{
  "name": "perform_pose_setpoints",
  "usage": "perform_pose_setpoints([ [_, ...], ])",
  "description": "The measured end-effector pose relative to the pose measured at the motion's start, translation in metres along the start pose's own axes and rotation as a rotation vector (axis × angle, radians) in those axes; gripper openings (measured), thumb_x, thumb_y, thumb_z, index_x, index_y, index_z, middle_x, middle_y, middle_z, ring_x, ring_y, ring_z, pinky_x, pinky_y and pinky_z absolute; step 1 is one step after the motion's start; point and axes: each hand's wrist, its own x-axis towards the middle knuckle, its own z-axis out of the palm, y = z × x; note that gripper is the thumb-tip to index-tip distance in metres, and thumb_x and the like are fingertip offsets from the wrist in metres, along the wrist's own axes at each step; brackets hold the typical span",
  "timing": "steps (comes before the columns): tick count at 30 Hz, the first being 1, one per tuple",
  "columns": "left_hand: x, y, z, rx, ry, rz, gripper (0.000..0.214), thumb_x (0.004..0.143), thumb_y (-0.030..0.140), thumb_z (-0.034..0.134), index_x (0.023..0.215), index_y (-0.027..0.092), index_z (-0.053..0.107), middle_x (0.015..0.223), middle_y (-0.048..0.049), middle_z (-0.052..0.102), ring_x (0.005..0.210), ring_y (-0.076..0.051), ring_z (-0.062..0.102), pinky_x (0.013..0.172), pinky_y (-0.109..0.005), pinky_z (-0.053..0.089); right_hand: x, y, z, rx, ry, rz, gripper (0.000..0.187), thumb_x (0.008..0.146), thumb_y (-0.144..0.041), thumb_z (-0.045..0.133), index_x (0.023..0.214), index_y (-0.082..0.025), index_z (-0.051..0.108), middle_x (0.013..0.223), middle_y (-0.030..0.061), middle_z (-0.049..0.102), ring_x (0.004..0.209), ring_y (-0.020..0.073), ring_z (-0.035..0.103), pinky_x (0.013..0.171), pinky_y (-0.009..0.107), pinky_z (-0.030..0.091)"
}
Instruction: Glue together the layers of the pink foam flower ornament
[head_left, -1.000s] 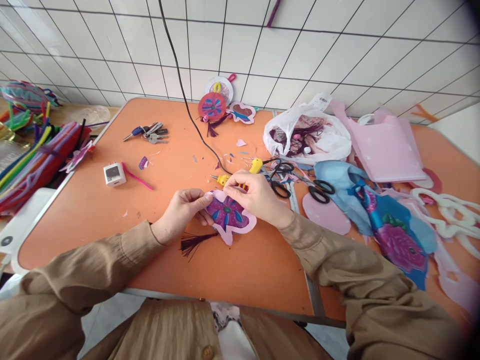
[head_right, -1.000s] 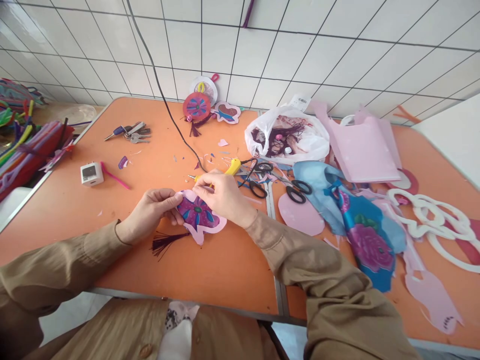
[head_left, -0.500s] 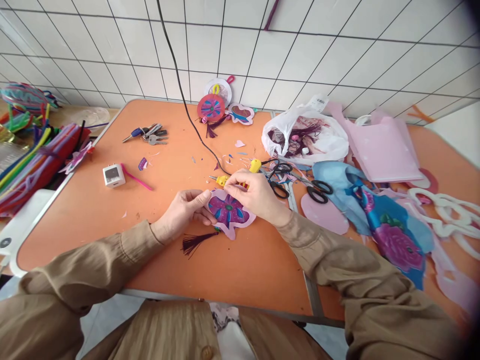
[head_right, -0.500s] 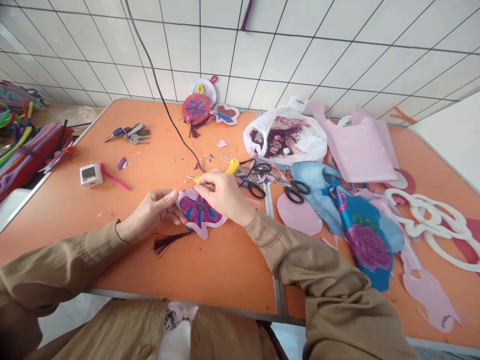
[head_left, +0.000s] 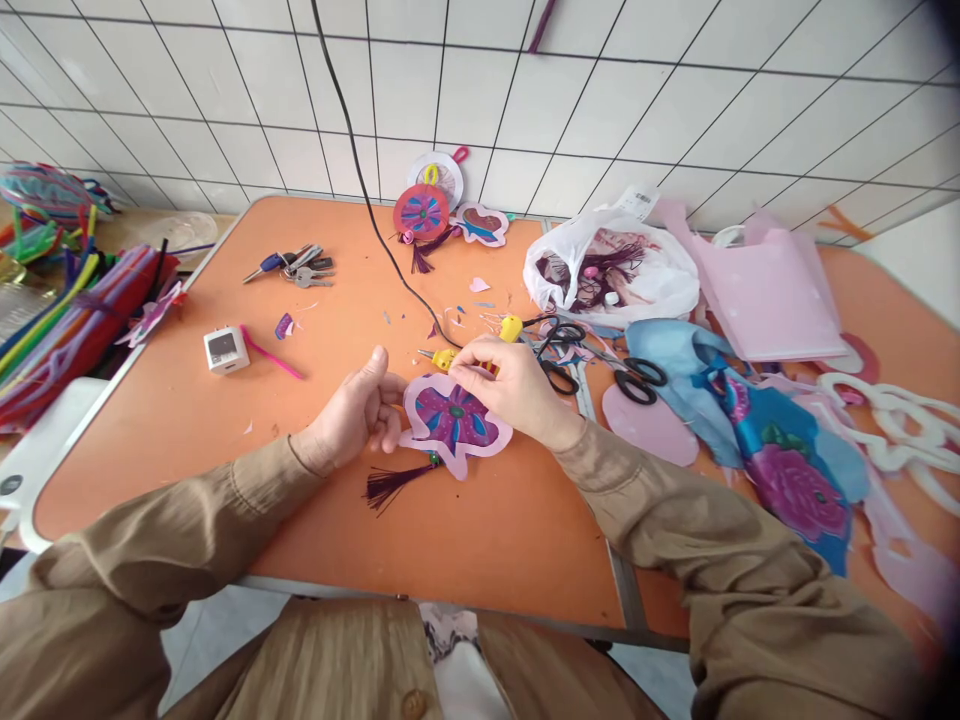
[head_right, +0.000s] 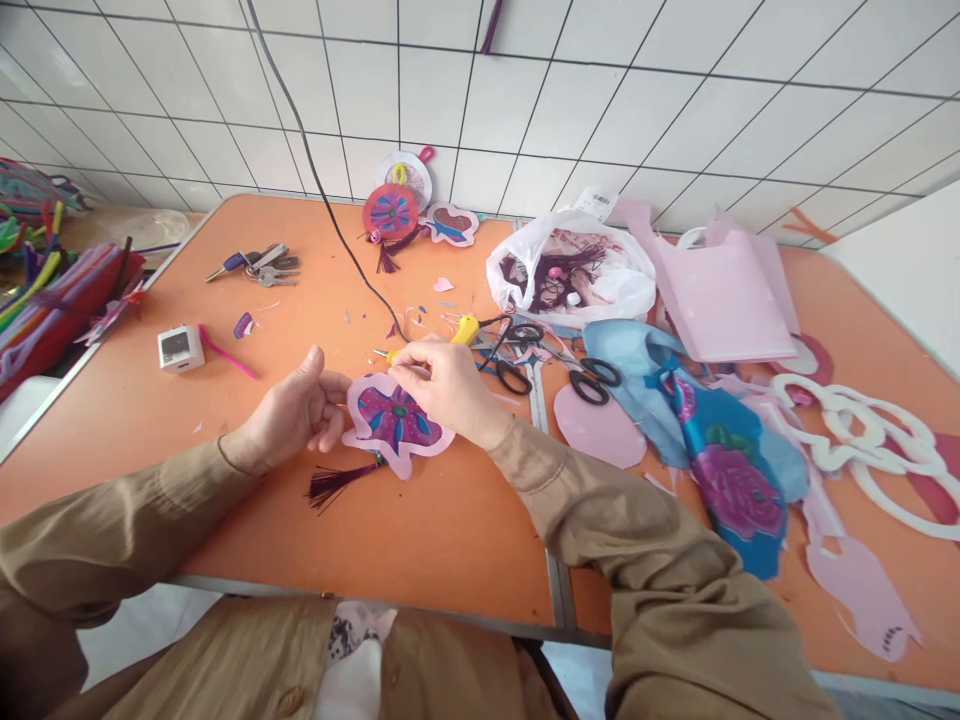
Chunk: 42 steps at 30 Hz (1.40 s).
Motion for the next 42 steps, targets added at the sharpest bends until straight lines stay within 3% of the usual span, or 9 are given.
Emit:
perform_pose_setpoints([
  [4, 0.003, 0.003, -0.006, 0.223, 0.147, 0.265, 0.071, 0.078, 0.077, 0.044, 0.074, 0.012, 0.071, 0.073, -0.0090, 0.069, 0.043, -0.007, 0.040, 0.038, -0.022, 0.023, 0.000, -0.001, 0.000, 0.001, -0.020, 0.003, 0.019, 0.083, -0.022, 0.059, 0.065, -0.016, 0.061, 0.066, 0.0017, 0.061, 0.068, 0.0134, 0.054, 0.061, 0.025, 0.039],
  [8, 0.005, 0.004, -0.002, 0.490, 0.084, 0.423, 0.056, 0.076, 0.068, 0.060, 0.080, 0.013, 0.071, 0.074, -0.0053, 0.067, 0.066, -0.013, 0.054, 0.056, -0.022, 0.039, -0.002, -0.003, 0.005, 0.005, -0.042, -0.016, 0.019, 0.084, -0.022, 0.060, 0.066, -0.017, 0.062, 0.067, 0.0016, 0.062, 0.071, 0.0142, 0.055, 0.064, 0.026, 0.040],
  [14, 0.010, -0.004, 0.007, 0.374, -0.006, 0.307, 0.050, 0.071, 0.062, 0.070, 0.066, 0.012, 0.060, 0.056, 0.0006, 0.054, 0.050, -0.009, 0.046, 0.047, -0.022, 0.037, -0.005, -0.007, 0.004, 0.049, -0.058, -0.018, 0.017, 0.087, -0.026, 0.059, 0.073, -0.018, 0.065, 0.075, 0.0029, 0.066, 0.078, 0.0161, 0.059, 0.072, 0.029, 0.044],
  [19, 0.008, -0.002, 0.007, 0.175, 0.037, 0.308, 0.047, 0.067, 0.056, 0.077, 0.062, 0.012, 0.061, 0.054, 0.0013, 0.056, 0.049, -0.007, 0.047, 0.049, -0.020, 0.037, -0.003, -0.005, -0.009, 0.289, 0.098, 0.059, 0.035, 0.090, -0.050, 0.054, 0.101, -0.018, 0.065, 0.099, 0.0064, 0.066, 0.090, 0.0177, 0.063, 0.082, 0.032, 0.048],
  [24, 0.007, -0.002, 0.009, 0.076, 0.133, 0.291, 0.044, 0.067, 0.053, 0.078, 0.060, 0.013, 0.062, 0.054, -0.0006, 0.061, 0.048, -0.009, 0.051, 0.049, -0.021, 0.041, -0.003, -0.005, -0.012, 0.457, -0.005, 0.226, 0.062, 0.081, -0.065, 0.058, 0.121, -0.017, 0.053, 0.080, 0.0017, 0.062, 0.071, 0.0151, 0.060, 0.064, 0.028, 0.047],
  [26, 0.007, -0.004, 0.008, 0.031, 0.180, 0.305, 0.041, 0.068, 0.051, 0.078, 0.060, 0.013, 0.062, 0.054, -0.0004, 0.061, 0.048, -0.009, 0.051, 0.047, -0.021, 0.040, -0.003, -0.006, -0.011, 0.482, -0.051, 0.275, 0.059, 0.079, -0.063, 0.062, 0.115, -0.017, 0.055, 0.073, 0.0005, 0.061, 0.070, 0.0152, 0.059, 0.063, 0.027, 0.046],
  [32, 0.005, -0.007, 0.006, -0.070, 0.172, 0.297, 0.040, 0.067, 0.047, 0.080, 0.058, 0.013, 0.060, 0.052, 0.0022, 0.056, 0.048, -0.007, 0.048, 0.048, -0.019, 0.037, -0.002, -0.005, -0.006, 0.362, -0.089, 0.346, 0.036, 0.077, -0.047, 0.065, 0.062, -0.014, 0.057, 0.058, -0.0010, 0.053, 0.054, 0.0086, 0.044, 0.050, 0.023, 0.033],
  [37, 0.007, -0.004, 0.005, 0.007, 0.104, 0.262, 0.046, 0.069, 0.055, 0.075, 0.063, 0.012, 0.061, 0.057, 0.0010, 0.056, 0.051, -0.008, 0.050, 0.049, -0.020, 0.037, -0.002, -0.001, -0.002, 0.291, -0.084, 0.287, 0.032, 0.079, -0.042, 0.062, 0.062, -0.015, 0.056, 0.056, -0.0014, 0.054, 0.053, 0.0082, 0.043, 0.049, 0.023, 0.033],
  [42, 0.012, -0.003, 0.006, -0.002, 0.169, 0.200, 0.050, 0.064, 0.053, 0.080, 0.053, 0.013, 0.051, 0.047, 0.0045, 0.045, 0.041, -0.004, 0.036, 0.039, -0.018, 0.025, -0.005, -0.002, -0.001, 0.234, -0.124, 0.249, 0.033, 0.083, -0.042, 0.059, 0.063, -0.016, 0.054, 0.058, -0.0032, 0.047, 0.054, 0.0079, 0.039, 0.050, 0.023, 0.030],
])
